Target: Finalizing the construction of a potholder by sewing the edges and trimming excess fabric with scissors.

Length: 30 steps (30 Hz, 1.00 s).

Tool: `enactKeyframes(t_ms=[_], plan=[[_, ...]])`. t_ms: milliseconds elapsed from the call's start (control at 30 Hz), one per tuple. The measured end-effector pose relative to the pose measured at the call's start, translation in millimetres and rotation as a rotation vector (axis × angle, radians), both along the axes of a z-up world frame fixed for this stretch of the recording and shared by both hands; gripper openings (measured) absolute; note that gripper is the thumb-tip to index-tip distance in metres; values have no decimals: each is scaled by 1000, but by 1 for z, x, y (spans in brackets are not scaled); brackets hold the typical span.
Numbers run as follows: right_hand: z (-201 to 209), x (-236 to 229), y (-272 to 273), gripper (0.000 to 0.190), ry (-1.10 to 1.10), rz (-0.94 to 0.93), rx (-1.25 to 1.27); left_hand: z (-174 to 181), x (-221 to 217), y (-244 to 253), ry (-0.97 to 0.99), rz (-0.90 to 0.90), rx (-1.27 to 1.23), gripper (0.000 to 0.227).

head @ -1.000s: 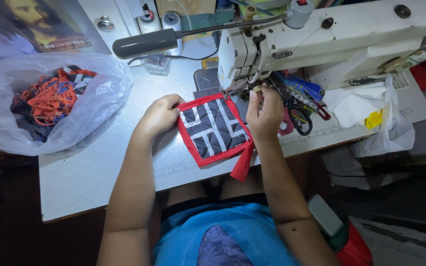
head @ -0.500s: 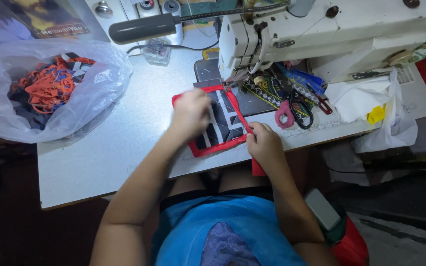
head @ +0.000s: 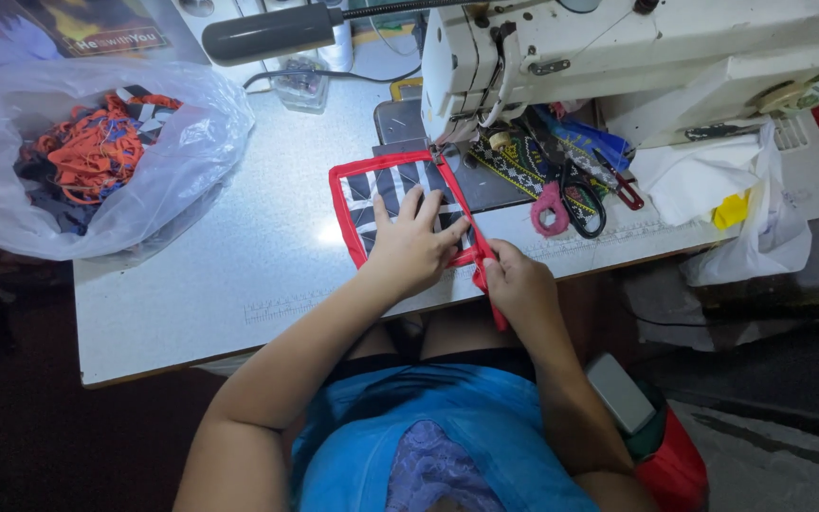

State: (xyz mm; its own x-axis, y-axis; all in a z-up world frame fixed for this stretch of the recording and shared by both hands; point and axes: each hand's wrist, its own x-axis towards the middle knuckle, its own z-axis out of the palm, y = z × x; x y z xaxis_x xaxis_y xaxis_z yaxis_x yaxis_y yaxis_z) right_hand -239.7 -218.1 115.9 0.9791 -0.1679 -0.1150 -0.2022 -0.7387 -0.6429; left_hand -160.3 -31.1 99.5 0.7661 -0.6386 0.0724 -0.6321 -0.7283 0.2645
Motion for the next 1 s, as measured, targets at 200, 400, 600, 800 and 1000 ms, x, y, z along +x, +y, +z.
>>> enactKeyframes(t_ms=[200, 400, 600, 800, 1000], plan=[[9, -13, 5, 40, 34, 72, 10, -37, -12, -7, -141, -45, -61, 39], [-2, -22, -4, 43, 66, 53, 108, -24, -36, -5, -153, -103, -174, 41], [-3, -26, -7, 45, 157, 24, 69, 14, -62, 17, 122, -339, -370, 21], [14, -38, -10, 51, 79, 108, -175, -22, -52, 26, -67, -176, -643, 9], [-47, -16, -14, 34, -612, 297, -569, -53, -47, 7, -201, -78, -715, 18]])
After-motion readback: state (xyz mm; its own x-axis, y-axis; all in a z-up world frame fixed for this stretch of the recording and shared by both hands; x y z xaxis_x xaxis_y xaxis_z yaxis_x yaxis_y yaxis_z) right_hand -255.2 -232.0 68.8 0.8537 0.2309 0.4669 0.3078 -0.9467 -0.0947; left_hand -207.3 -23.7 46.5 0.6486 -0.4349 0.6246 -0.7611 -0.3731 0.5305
